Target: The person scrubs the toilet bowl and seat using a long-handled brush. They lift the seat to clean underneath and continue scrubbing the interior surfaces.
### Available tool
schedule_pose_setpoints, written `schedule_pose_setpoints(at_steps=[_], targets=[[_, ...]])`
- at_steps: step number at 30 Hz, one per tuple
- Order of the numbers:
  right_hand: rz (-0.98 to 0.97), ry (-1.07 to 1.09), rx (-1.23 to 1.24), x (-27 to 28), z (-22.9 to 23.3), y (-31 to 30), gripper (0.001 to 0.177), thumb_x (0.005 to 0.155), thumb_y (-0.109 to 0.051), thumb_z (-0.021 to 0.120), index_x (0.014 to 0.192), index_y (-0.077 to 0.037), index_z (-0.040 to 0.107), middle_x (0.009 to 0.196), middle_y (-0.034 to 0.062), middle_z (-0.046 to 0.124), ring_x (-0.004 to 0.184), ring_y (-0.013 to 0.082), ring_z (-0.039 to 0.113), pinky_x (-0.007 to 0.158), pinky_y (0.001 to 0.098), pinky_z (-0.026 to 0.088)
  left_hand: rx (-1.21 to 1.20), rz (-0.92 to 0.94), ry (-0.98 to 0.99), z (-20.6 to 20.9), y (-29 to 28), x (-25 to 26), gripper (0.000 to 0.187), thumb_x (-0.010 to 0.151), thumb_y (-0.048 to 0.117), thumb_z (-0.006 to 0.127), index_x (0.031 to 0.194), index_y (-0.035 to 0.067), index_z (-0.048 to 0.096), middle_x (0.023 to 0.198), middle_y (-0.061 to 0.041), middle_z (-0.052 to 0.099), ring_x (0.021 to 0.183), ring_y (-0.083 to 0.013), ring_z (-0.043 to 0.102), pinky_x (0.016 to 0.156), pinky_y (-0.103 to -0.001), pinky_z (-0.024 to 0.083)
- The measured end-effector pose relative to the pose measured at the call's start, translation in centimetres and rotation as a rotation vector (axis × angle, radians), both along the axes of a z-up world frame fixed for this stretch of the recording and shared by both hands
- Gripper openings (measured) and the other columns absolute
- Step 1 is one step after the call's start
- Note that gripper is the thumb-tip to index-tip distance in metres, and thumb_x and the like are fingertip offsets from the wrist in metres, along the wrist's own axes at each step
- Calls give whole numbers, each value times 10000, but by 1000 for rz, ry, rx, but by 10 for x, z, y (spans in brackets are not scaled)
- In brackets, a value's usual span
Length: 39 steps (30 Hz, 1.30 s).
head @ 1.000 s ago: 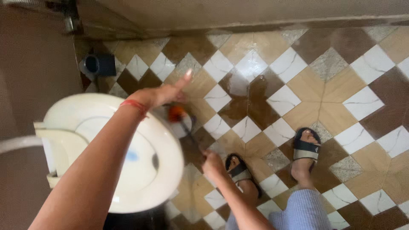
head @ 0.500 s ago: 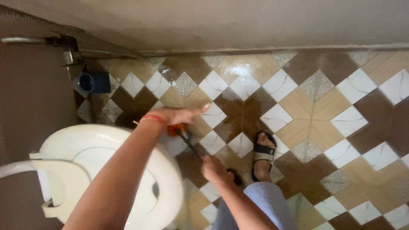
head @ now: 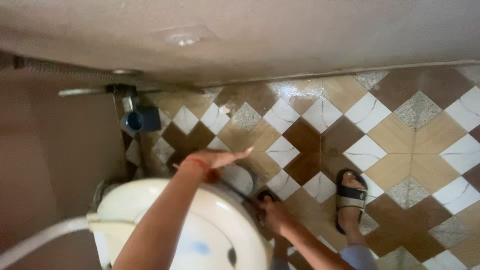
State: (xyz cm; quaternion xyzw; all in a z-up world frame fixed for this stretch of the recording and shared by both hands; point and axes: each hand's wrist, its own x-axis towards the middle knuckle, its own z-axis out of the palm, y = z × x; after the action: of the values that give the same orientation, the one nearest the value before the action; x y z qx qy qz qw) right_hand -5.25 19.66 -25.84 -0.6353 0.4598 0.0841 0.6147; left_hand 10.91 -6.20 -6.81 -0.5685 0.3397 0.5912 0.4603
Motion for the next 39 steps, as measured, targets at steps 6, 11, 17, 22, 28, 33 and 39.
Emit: schedule_pose_setpoints(at_steps=[6,11,17,22,28,33,39], targets=[[-122,112,301,20,7,-33,651,936,-10,464,1535,-263,450,1015,187,717,860,315,762,862,427,622,52,-41,7,-23,-8,16,943,820,850,208,1628,364,192,1722,2,144,1601,-249,41,1260,-646,55],[-49,-57,195,36,-50,-41,297,1021,-184,498,1253,-137,677,979,187,719,862,291,709,823,459,587,42,2,-2,-37,-15,26,974,817,863,229,1631,329,221,1722,-27,141,1599,-267,50,1259,-641,66],[89,1,243,63,-54,-36,315,1081,-235,472,1144,-64,729,992,177,716,845,257,715,806,434,607,81,28,-69,-41,-6,31,985,835,865,248,1617,272,330,1723,-36,156,1603,-273,47,1264,-635,52],[-33,-89,249,16,-21,-24,434,1090,-223,402,1453,-376,584,1001,167,724,849,246,705,824,381,570,61,57,-22,-46,-10,30,959,845,845,262,1632,297,228,1719,-16,179,1601,-261,27,1263,-638,28],[-240,37,515,-100,3,12,404,1015,-258,604,1415,-316,596,1055,91,816,787,177,719,757,359,593,88,1,9,-39,-14,-3,914,811,832,242,1613,398,187,1686,45,291,1592,-240,106,1259,-641,-23],[-274,69,531,-63,-15,22,577,981,-156,592,1505,-373,484,1094,80,727,855,125,689,792,307,576,128,-46,14,-73,6,-19,976,845,875,205,1612,304,401,1707,-4,192,1594,-288,31,1239,-672,-16],[-236,58,330,-25,-45,33,537,955,-44,553,1447,-259,540,1130,148,742,865,231,735,794,335,607,122,-32,15,-96,20,-18,1032,769,903,170,1613,324,305,1710,75,212,1601,-242,29,1247,-676,-16]])
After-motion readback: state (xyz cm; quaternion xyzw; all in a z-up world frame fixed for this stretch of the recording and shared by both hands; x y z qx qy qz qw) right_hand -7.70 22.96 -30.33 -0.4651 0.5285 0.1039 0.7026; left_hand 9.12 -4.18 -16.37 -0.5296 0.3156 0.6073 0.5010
